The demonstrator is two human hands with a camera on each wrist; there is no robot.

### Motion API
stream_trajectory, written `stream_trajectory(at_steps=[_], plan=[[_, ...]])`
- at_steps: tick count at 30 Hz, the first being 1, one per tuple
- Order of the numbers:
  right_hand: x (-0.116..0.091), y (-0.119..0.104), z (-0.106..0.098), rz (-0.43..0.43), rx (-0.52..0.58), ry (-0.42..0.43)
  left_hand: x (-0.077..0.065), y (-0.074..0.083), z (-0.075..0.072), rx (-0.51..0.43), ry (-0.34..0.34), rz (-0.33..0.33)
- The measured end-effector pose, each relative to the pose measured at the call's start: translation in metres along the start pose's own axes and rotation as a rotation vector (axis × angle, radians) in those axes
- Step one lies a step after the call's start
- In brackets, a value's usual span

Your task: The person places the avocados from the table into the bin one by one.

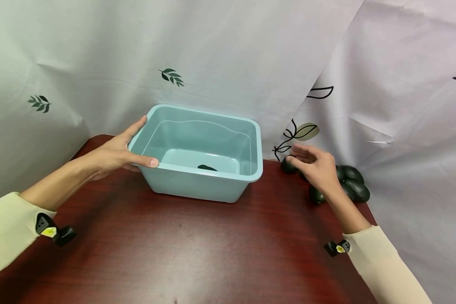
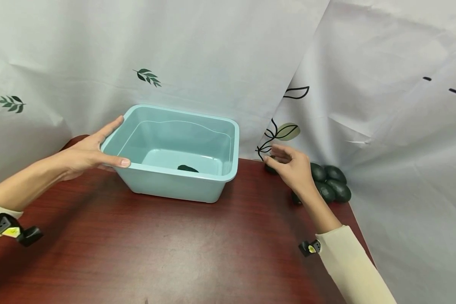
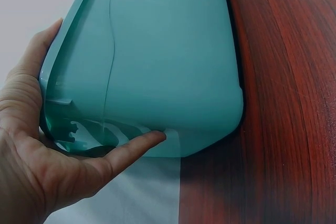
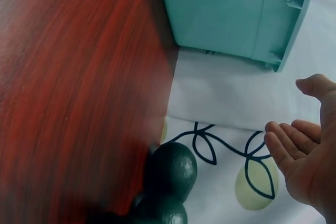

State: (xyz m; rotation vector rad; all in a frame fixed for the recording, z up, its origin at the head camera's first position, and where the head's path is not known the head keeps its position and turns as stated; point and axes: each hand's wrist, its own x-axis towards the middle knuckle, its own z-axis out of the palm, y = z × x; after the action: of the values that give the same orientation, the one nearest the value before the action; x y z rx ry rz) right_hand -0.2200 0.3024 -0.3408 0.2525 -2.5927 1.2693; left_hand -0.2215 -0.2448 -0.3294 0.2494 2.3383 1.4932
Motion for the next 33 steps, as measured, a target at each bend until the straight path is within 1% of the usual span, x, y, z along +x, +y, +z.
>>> stream_trajectory(at_steps=[11,18,25,28,33], plan=[[-0.012,0.011,-0.01,0.039,-0.037,0.012,0.002,-0.001,0.0,0.004,0.003,-0.003],[-0.02,0.021,-0.015,0.114,-0.022,0.051,0.003,0.0,0.0,0.004,0.001,-0.003],[-0.028,0.035,-0.025,0.163,-0.072,0.058,0.003,0.001,0.001,0.002,0.002,-0.004],[-0.032,0.04,-0.027,0.18,-0.102,0.057,0.003,0.0,0.001,0.001,0.006,-0.005],[-0.037,0.045,-0.029,0.193,-0.154,0.081,0.001,-0.001,0.0,-0.004,0.006,0.001]])
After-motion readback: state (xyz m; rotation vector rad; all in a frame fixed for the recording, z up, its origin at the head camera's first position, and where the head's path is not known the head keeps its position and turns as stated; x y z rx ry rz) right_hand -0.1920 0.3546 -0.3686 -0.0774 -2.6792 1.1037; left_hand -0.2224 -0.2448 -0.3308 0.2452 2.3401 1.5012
